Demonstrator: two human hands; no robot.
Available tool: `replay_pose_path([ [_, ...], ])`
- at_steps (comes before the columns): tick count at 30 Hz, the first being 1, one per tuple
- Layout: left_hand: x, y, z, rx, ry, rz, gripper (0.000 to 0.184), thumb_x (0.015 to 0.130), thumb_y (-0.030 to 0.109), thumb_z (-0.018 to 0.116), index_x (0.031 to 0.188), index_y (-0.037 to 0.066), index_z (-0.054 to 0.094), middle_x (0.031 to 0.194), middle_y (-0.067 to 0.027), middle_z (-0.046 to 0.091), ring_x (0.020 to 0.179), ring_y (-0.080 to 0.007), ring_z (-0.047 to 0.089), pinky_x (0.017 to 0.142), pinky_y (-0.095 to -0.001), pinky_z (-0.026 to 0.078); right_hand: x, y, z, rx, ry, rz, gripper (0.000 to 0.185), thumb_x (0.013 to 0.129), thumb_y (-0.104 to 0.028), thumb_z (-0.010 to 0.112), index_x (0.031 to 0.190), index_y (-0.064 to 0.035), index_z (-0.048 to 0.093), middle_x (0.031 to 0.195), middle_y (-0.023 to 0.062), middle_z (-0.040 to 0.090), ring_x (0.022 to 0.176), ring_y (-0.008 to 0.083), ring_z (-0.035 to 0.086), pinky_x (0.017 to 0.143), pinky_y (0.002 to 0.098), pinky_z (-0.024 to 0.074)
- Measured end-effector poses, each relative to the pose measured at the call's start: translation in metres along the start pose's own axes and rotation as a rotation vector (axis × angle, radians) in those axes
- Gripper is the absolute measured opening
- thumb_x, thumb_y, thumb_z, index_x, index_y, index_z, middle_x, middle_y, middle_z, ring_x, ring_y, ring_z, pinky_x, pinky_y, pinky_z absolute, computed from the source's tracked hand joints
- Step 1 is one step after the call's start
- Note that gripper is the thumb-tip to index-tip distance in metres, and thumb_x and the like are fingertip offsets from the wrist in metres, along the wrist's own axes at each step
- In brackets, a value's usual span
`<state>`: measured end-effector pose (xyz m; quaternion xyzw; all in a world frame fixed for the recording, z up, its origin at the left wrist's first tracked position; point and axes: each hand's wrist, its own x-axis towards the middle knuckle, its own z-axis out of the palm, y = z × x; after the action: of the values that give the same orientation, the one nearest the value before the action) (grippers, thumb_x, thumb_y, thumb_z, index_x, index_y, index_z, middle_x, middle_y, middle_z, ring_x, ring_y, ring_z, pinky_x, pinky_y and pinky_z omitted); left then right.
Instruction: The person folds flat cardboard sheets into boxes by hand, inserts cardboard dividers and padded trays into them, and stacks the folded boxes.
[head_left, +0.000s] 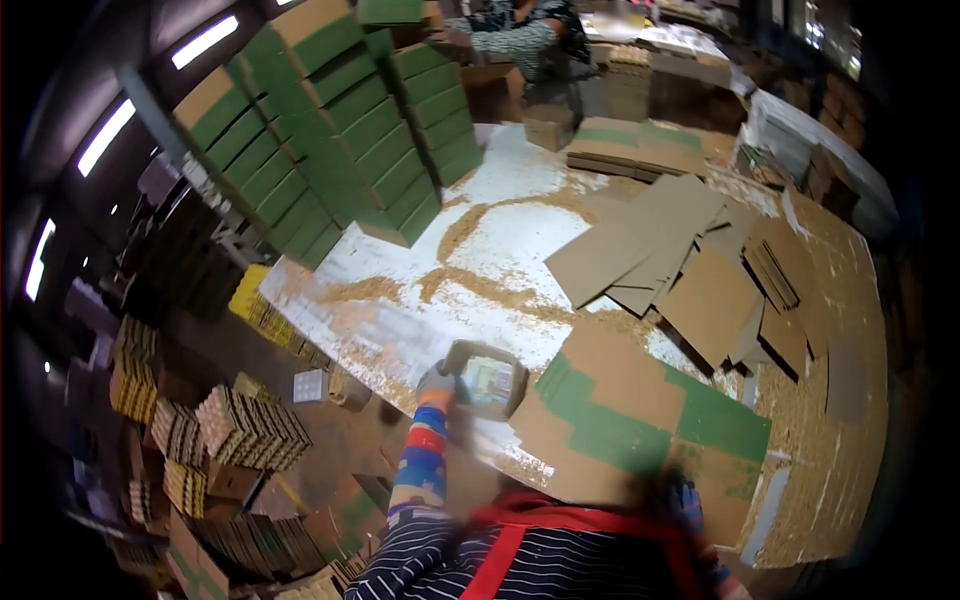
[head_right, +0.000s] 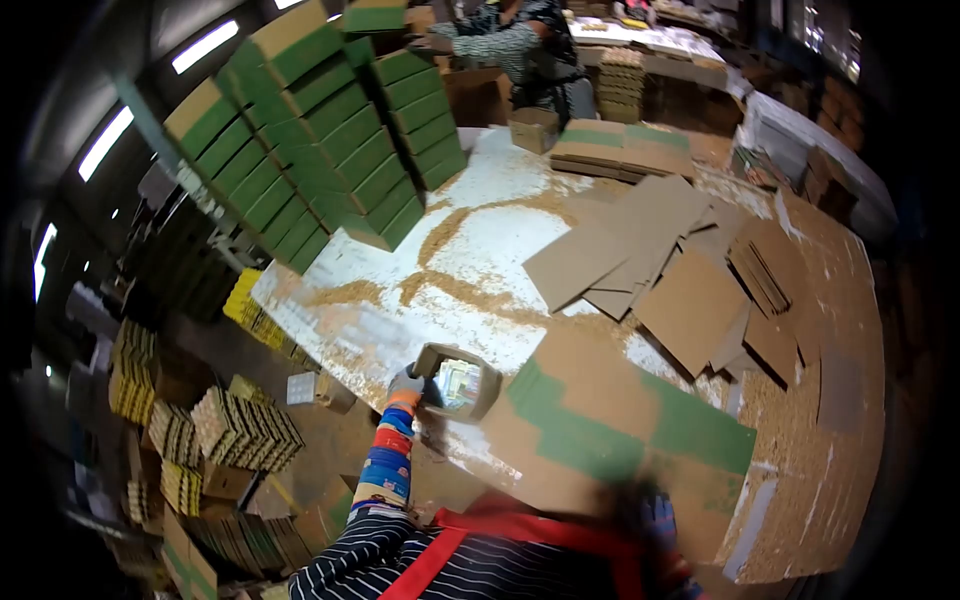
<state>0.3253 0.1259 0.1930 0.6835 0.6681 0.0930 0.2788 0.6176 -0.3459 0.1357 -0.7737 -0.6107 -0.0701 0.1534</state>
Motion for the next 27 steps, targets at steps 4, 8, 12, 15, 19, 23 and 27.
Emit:
replay_pose_path([
  [4, -0.035, -0.005, -0.042, -0.015, 0.021, 0.000, 0.041, 0.074, 0.035, 0.052, 0.107, 0.012, 0.058, 0.101, -0.0181, 0.059, 0.097, -0.0345, 0.054, 0.084, -0.0402, 0.042, 0.098, -0.037, -0.201, 0.029, -0.233, -0.126, 0.045, 0.061, -0.008, 0.054, 0.105, -0.0013, 0.055, 0.099, 0.0193, 0.056, 0.089, 0.0349, 0.054, 0.076, 0.0429, 0.0455],
  [8, -0.048, -0.077, -0.061, -0.174, 0.233, -0.037, 0.037, 0.072, 0.035, 0.052, 0.098, 0.010, 0.061, 0.091, -0.0194, 0.061, 0.087, -0.0363, 0.056, 0.075, -0.0420, 0.044, 0.199, -0.082, -0.264, -0.010, -0.026, -0.288, 0.044, 0.056, -0.006, 0.055, 0.100, -0.0021, 0.057, 0.096, 0.0149, 0.059, 0.087, 0.0312, 0.057, 0.074, 0.0400, 0.0466],
  [12, -0.087, -0.165, -0.069, -0.427, 0.377, -0.244, 0.037, 0.071, 0.033, 0.055, 0.101, 0.012, 0.061, 0.090, -0.0175, 0.062, 0.087, -0.0352, 0.057, 0.074, -0.0391, 0.045, 0.359, -0.175, -0.224, 0.131, 0.127, -0.934, 0.049, 0.051, -0.006, 0.060, 0.100, -0.0042, 0.057, 0.095, 0.0100, 0.059, 0.086, 0.0281, 0.057, 0.071, 0.0347, 0.0468],
  [15, -0.143, -0.162, -0.103, -0.226, 0.380, -0.414, 0.043, 0.071, 0.040, 0.058, 0.105, 0.014, 0.061, 0.093, -0.0165, 0.062, 0.089, -0.0343, 0.057, 0.078, -0.0392, 0.045, 0.493, -0.295, -0.127, 0.322, 0.250, -1.356, 0.037, 0.072, -0.012, 0.051, 0.109, -0.0107, 0.053, 0.095, 0.0075, 0.057, 0.085, 0.0238, 0.055, 0.072, 0.0342, 0.0442],
  [19, -0.192, -0.170, -0.100, -0.182, 0.388, -0.575, 0.039, 0.076, 0.022, 0.053, 0.114, 0.016, 0.055, 0.100, -0.0185, 0.059, 0.091, -0.0351, 0.056, 0.082, -0.0408, 0.044, 0.617, -0.489, 0.030, 0.311, 0.204, -1.485, 0.034, 0.074, -0.009, 0.050, 0.106, -0.0176, 0.058, 0.098, 0.0039, 0.059, 0.095, 0.0220, 0.054, 0.082, 0.0346, 0.0401],
  [23, -0.208, -0.235, -0.042, -0.225, 0.367, -0.682, 0.043, 0.071, 0.020, 0.059, 0.111, 0.006, 0.056, 0.096, -0.0175, 0.061, 0.088, -0.0316, 0.059, 0.080, -0.0379, 0.045, 0.652, -0.577, 0.099, -0.116, -0.134, -1.230, 0.032, 0.074, -0.011, 0.050, 0.102, -0.0227, 0.061, 0.100, 0.0006, 0.059, 0.096, 0.0203, 0.054, 0.084, 0.0341, 0.0400],
  [27, -0.210, -0.245, -0.052, -0.294, 0.284, -0.690, 0.041, 0.075, 0.020, 0.056, 0.113, 0.004, 0.053, 0.098, -0.0171, 0.060, 0.091, -0.0301, 0.057, 0.080, -0.0368, 0.044, 0.672, -0.515, 0.166, 0.046, -0.208, -1.124, 0.028, 0.072, -0.009, 0.052, 0.095, -0.0204, 0.063, 0.096, 0.0033, 0.060, 0.094, 0.0236, 0.054, 0.078, 0.0356, 0.0423],
])
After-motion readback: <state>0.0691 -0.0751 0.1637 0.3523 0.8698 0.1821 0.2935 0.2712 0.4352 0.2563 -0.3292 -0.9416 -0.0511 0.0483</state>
